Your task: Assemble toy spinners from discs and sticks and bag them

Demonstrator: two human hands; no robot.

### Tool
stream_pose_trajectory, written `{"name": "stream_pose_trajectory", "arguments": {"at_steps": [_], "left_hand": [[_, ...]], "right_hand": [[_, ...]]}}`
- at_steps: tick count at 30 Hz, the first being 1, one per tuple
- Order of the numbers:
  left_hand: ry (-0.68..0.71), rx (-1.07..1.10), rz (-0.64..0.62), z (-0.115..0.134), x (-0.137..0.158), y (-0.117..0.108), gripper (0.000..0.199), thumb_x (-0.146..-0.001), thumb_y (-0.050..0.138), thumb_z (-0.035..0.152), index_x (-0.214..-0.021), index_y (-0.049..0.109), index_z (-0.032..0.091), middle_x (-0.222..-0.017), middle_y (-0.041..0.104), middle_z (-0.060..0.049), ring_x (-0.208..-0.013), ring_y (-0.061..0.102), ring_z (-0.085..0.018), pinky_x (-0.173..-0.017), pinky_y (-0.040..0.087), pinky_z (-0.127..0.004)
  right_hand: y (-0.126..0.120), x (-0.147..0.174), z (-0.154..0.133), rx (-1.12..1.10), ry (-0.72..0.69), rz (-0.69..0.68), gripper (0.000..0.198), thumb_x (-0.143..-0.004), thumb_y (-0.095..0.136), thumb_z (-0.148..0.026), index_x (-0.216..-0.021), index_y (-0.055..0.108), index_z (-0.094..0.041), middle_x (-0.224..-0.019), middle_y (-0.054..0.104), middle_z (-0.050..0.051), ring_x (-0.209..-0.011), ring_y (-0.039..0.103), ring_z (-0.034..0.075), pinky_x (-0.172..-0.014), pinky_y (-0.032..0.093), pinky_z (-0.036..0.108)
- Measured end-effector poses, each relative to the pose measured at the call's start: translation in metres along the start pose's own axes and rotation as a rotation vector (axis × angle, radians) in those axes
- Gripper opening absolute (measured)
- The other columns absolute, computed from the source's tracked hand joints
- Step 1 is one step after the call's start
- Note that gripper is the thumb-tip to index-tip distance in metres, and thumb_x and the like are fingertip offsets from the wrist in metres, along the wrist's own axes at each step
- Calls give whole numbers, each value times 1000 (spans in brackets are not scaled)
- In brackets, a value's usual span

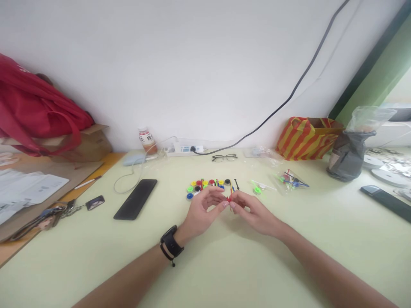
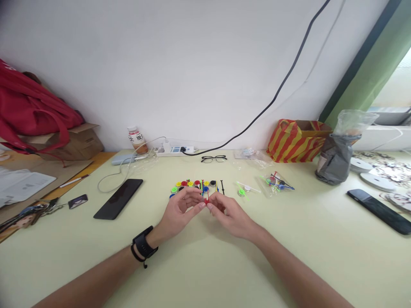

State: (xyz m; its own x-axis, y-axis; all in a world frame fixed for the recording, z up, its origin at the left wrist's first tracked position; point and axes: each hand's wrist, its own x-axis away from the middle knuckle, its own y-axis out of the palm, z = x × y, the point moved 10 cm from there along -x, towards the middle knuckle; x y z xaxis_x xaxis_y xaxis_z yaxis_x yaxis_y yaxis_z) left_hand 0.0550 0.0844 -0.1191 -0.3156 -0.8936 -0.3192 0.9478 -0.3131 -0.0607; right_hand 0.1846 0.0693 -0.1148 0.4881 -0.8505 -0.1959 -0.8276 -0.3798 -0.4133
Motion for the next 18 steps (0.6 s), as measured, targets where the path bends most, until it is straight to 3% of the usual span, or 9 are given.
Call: {"name": "stream_pose_trajectory", "arguments": {"at_steps": [3,5,7,9,14,18], "left_hand": [[60,-189,-18,8,1,0,41,-93,74,31,-130,59,24,-113,73,-8,-108,70,-23,-100,58,-43],[138,-433,6,19,0,-4,41,-94,73,30,-132,59,26,-124,71,-8,-118,65,-25,-106,52,-47],[216,-663,29,29,-1,-8,35,-96,68,26,-130,61,26,-129,69,-8,-125,59,-27,-112,46,-50],[264,-817,12,32,-2,-9,35,-98,63,23,-132,60,26,-134,67,-7,-129,54,-27,-116,42,-51],[261,-1040,-146,17,-3,1,51,-99,61,32,-149,51,26,-157,52,-7,-146,36,-33,-121,36,-55],[216,-1098,-281,2,0,10,62,-100,58,46,-157,44,26,-164,44,-7,-152,28,-39,-123,29,-62]], "right_hand": [[-17,-2,4,89,-1,32,30,-107,44,-41,-84,49,-23,-73,50,-3,-67,46,15,-62,36,28],[-46,-2,10,230,8,149,29,-106,42,-40,-83,49,-23,-69,49,-4,-64,45,15,-61,33,29],[-80,1,21,443,79,299,28,-105,42,-38,-82,47,-23,-64,47,-5,-59,44,15,-60,30,30],[-99,3,37,680,190,333,26,-102,46,-35,-79,47,-23,-63,51,-3,-58,45,16,-60,27,31],[-83,-3,62,999,188,171,27,-96,48,-25,-69,49,-22,-78,61,5,-77,57,21,-68,33,33],[-85,-3,63,1081,150,278,15,-96,52,-28,-83,57,-22,-91,65,8,-88,58,26,-77,39,37]]}}
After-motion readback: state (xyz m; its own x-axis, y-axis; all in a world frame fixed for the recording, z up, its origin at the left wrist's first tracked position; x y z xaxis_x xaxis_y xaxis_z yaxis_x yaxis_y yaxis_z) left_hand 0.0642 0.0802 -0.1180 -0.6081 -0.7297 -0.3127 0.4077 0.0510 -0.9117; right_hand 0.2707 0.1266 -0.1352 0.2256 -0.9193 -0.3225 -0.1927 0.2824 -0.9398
